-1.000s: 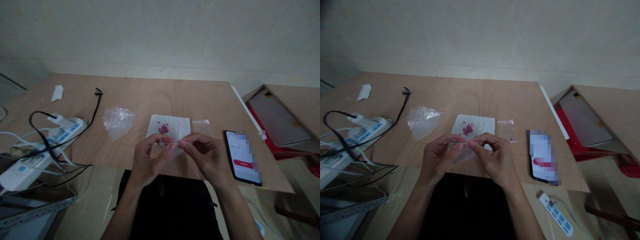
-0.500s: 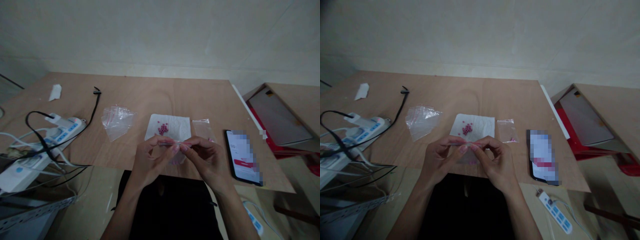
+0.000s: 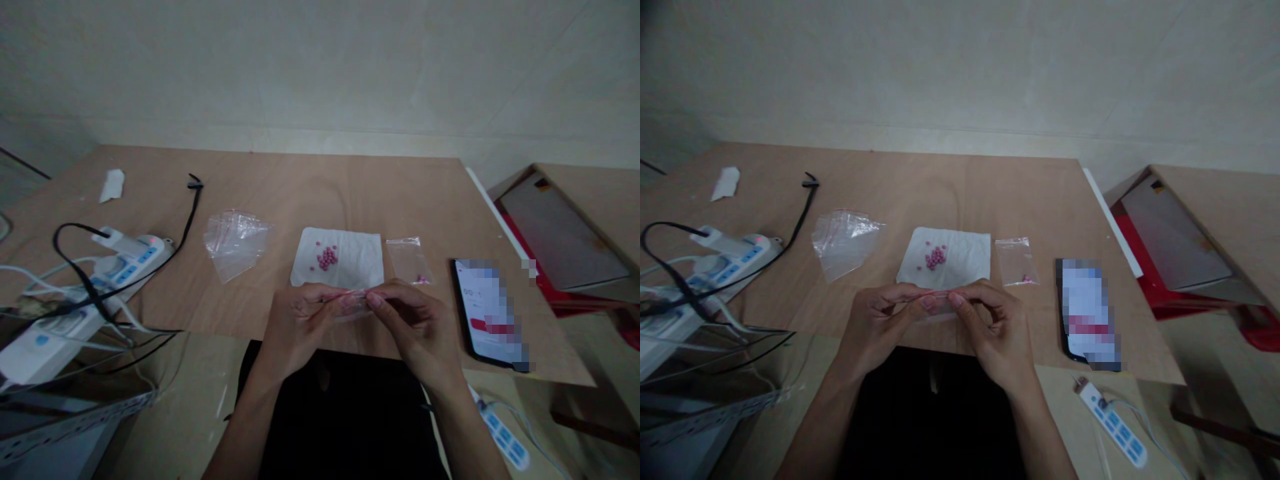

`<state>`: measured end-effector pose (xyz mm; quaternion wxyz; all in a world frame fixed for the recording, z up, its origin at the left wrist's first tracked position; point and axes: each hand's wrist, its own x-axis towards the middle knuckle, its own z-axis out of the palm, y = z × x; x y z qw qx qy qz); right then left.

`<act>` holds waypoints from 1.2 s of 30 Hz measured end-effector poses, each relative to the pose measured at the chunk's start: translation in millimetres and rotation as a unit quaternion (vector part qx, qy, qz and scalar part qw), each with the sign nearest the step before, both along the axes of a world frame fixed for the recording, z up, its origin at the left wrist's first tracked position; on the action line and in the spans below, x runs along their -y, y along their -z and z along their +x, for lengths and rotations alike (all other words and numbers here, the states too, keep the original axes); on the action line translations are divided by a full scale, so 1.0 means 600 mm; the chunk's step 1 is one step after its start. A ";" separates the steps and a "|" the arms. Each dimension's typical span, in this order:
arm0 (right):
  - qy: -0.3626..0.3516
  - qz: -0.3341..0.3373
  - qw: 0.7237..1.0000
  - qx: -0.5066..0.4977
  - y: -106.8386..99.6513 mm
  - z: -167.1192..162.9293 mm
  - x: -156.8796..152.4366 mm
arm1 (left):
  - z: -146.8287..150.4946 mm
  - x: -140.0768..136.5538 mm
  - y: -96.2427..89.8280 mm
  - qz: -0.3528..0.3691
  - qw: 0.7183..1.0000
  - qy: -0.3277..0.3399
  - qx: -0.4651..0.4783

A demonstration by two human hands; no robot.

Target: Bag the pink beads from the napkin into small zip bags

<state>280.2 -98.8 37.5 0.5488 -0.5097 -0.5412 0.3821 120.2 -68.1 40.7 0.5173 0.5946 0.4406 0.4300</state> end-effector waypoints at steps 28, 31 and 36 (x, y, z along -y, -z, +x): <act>0.197 0.029 0.892 0.406 0.051 0.124 -0.068 | -0.159 -0.186 0.086 0.113 0.814 -0.307 -0.480; 0.199 0.049 0.889 0.409 0.059 0.116 -0.054 | -0.163 -0.189 0.093 0.138 0.806 -0.325 -0.476; 0.184 0.068 0.894 0.404 0.054 0.098 -0.041 | -0.173 -0.180 0.091 0.173 0.814 -0.299 -0.466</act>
